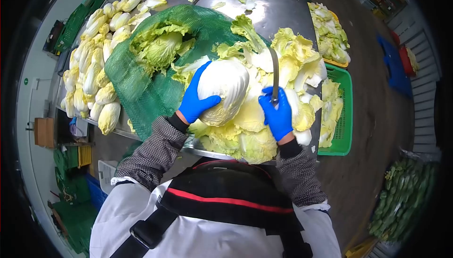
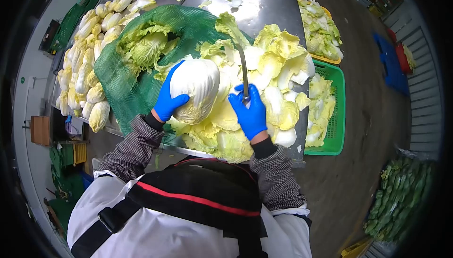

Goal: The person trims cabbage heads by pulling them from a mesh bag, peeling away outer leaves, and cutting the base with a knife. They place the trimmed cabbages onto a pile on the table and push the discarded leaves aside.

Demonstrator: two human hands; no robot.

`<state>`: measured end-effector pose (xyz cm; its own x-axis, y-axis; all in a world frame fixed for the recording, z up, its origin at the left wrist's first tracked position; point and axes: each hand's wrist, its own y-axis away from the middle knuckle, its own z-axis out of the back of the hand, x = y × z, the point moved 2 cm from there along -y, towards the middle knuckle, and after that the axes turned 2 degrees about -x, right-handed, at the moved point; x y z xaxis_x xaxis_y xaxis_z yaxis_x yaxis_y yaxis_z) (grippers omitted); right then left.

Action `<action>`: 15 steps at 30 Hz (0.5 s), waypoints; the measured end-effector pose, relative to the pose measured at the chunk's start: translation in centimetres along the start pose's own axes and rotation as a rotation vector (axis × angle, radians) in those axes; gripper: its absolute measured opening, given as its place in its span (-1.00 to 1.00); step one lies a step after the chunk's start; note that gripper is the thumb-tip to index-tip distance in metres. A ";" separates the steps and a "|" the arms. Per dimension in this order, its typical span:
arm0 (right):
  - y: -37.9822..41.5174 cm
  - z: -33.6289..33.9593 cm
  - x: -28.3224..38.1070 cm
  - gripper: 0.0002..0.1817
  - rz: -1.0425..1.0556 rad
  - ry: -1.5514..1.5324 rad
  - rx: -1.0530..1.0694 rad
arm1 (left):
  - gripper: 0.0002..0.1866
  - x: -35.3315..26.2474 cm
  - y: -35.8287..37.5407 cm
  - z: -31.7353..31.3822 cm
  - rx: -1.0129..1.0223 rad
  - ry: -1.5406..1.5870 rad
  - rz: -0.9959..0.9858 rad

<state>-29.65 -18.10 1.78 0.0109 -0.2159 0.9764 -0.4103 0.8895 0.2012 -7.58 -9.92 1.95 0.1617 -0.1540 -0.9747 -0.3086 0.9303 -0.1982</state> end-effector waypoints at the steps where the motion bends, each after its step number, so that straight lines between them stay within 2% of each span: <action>1: -0.4 0.0 1.1 -0.68 0.089 0.044 0.060 | -0.02 -0.3 0.1 0.1 0.081 -0.003 0.011; 4: -1.7 -1.0 2.2 -0.49 0.290 0.295 0.250 | -0.02 -0.6 0.6 -0.2 0.183 0.055 0.065; 5: -1.5 -1.3 2.5 -0.45 0.184 0.205 0.330 | -0.03 -0.5 1.1 -0.5 0.162 0.136 0.125; 6: -1.4 -1.2 2.3 -0.45 0.116 0.121 0.343 | -0.03 -0.2 1.6 -0.4 0.162 0.137 0.109; 10: -1.8 -0.7 -0.7 -0.52 0.354 0.303 0.344 | -0.10 1.1 2.0 0.0 0.255 0.046 0.167; 12: -1.6 -0.6 -0.7 -0.54 0.320 0.295 0.339 | -0.13 2.1 2.2 -0.4 0.232 0.124 0.159; 15: -1.3 -0.3 0.1 -0.53 0.310 0.507 0.286 | -0.13 2.9 2.5 -1.2 0.213 0.248 0.252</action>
<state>-28.84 -19.19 1.67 0.2522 0.3119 0.9160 -0.6892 0.7224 -0.0562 -8.98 -8.48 -1.47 -0.1328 0.0363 -0.9905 -0.1048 0.9932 0.0504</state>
